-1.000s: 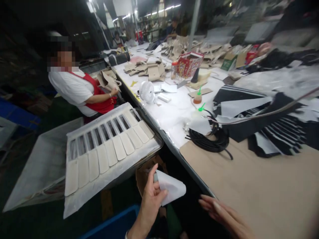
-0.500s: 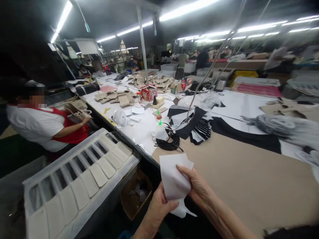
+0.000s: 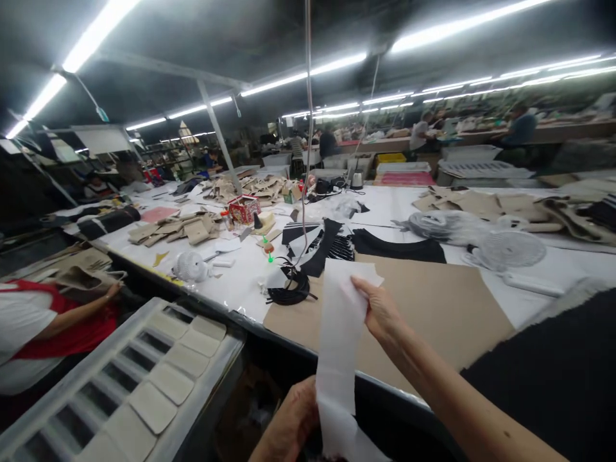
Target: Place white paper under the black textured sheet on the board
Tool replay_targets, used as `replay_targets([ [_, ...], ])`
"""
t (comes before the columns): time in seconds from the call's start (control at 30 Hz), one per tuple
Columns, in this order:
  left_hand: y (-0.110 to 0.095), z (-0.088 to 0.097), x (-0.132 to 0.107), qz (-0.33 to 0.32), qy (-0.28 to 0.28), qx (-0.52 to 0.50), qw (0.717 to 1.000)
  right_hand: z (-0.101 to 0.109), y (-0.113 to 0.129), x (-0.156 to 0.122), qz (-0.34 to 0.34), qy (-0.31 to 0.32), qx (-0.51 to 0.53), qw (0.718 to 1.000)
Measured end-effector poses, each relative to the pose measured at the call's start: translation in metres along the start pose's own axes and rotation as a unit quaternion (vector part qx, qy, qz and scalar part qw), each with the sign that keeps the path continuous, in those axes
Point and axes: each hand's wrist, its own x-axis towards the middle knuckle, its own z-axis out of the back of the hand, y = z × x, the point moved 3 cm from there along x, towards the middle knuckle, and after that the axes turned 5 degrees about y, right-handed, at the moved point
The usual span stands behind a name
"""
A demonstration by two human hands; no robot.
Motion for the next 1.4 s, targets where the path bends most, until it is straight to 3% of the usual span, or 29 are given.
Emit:
replay_targets([
  [0.1, 0.001, -0.004, -0.006, 0.011, -0.008, 0.018, 1.000, 0.012, 0.013, 0.007, 0.035, -0.026, 0.018, 0.999],
  [0.27, 0.008, 0.003, -0.009, 0.038, -0.087, 0.050, 0.994, 0.029, 0.025, 0.018, 0.059, -0.052, 0.031, 0.996],
  [0.4, 0.005, -0.003, -0.007, 0.039, -0.033, 0.047, 0.998, 0.043, 0.033, 0.026, 0.074, -0.078, 0.034, 0.994],
  [0.47, 0.003, -0.003, -0.008, 0.050, -0.034, 0.058, 0.996, 0.050, 0.038, 0.030, 0.085, -0.089, 0.033, 0.992],
  [0.7, 0.006, 0.014, -0.010, 0.078, -0.016, 0.193, 0.978, 0.065, 0.056, 0.041, 0.116, -0.131, 0.013, 0.985],
  [0.9, 0.005, 0.023, -0.010, 0.123, 0.019, 0.218, 0.968, 0.065, 0.073, 0.051, 0.145, -0.141, -0.008, 0.979],
  [1.13, -0.007, 0.024, -0.006, 0.149, 0.035, 0.185, 0.971, 0.069, 0.081, 0.063, 0.130, -0.139, -0.063, 0.980],
  [1.3, -0.002, 0.043, 0.002, 0.149, 0.061, 0.305, 0.939, 0.074, 0.078, 0.067, 0.106, -0.108, -0.081, 0.985],
  [1.4, 0.002, 0.055, 0.007, 0.152, 0.034, 0.367, 0.917, 0.072, 0.073, 0.064, 0.100, -0.068, -0.090, 0.989],
])
